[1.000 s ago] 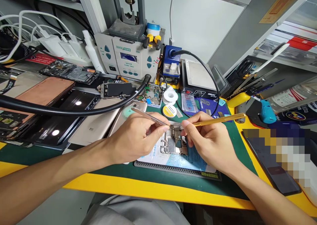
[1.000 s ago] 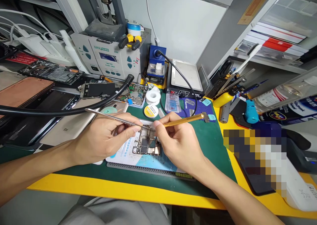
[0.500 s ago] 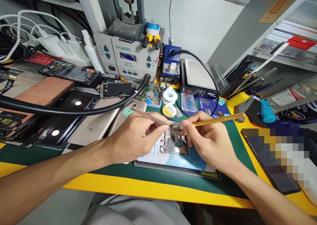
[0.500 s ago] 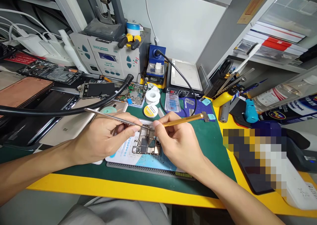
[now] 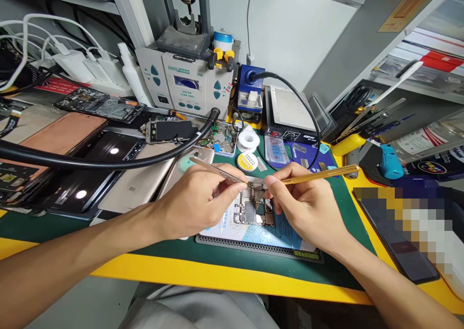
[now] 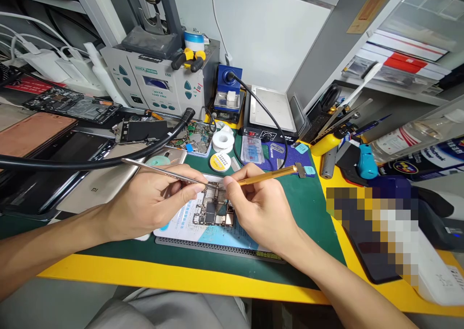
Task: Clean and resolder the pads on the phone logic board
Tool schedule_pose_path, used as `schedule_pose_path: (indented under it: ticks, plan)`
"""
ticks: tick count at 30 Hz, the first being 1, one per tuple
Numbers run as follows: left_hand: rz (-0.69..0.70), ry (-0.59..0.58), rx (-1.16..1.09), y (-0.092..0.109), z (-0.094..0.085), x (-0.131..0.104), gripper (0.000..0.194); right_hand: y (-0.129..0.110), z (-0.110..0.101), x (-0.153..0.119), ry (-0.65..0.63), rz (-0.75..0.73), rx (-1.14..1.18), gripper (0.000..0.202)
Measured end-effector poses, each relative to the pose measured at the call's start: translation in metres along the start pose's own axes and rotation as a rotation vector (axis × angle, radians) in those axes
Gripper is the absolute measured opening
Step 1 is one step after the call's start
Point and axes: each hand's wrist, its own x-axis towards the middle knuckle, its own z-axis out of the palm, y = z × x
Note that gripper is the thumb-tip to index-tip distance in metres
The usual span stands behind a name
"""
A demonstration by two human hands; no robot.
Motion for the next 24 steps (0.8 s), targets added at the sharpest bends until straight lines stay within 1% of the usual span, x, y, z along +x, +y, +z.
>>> schedule_pose_path:
  ticks: [24]
  plan:
    - [-0.027,-0.009,0.013,-0.0005,0.0003,0.0007,0.015,-0.0006,0.0001,-0.0001,0.002,-0.003,-0.015,0.029]
